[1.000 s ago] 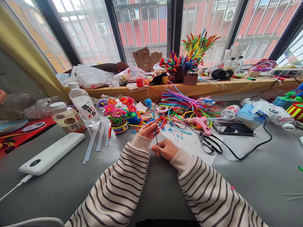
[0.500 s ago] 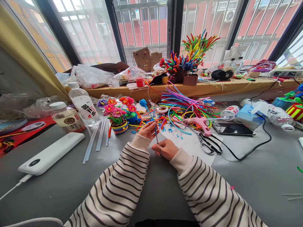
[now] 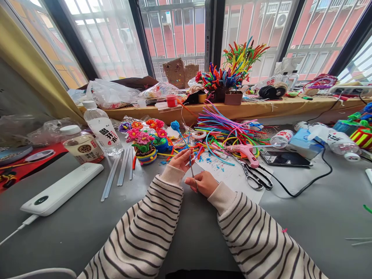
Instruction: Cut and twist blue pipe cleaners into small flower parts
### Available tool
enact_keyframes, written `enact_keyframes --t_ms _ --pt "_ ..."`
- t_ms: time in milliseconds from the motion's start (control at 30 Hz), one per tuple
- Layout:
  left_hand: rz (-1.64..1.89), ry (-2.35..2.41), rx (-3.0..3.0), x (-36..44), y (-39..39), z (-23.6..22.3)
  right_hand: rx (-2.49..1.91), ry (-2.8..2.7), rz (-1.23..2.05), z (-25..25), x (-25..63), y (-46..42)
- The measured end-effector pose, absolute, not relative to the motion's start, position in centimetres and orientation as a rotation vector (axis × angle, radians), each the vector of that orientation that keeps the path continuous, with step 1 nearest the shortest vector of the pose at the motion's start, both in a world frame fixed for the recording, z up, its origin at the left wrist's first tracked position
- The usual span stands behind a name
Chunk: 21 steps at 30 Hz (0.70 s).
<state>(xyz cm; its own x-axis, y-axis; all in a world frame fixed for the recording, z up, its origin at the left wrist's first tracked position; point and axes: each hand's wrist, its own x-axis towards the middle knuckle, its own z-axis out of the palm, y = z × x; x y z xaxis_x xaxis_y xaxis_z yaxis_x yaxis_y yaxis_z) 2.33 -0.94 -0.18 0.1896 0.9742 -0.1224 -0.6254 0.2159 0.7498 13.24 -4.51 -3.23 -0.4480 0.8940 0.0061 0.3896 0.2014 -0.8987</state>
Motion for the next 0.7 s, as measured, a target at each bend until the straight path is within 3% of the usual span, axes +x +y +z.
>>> enact_keyframes --t_ms 700 --pt "1.231 0.668 0.638 2.2 -0.87 -0.2 -1.2 -1.861 1.232 -2.92 13.04 -4.62"
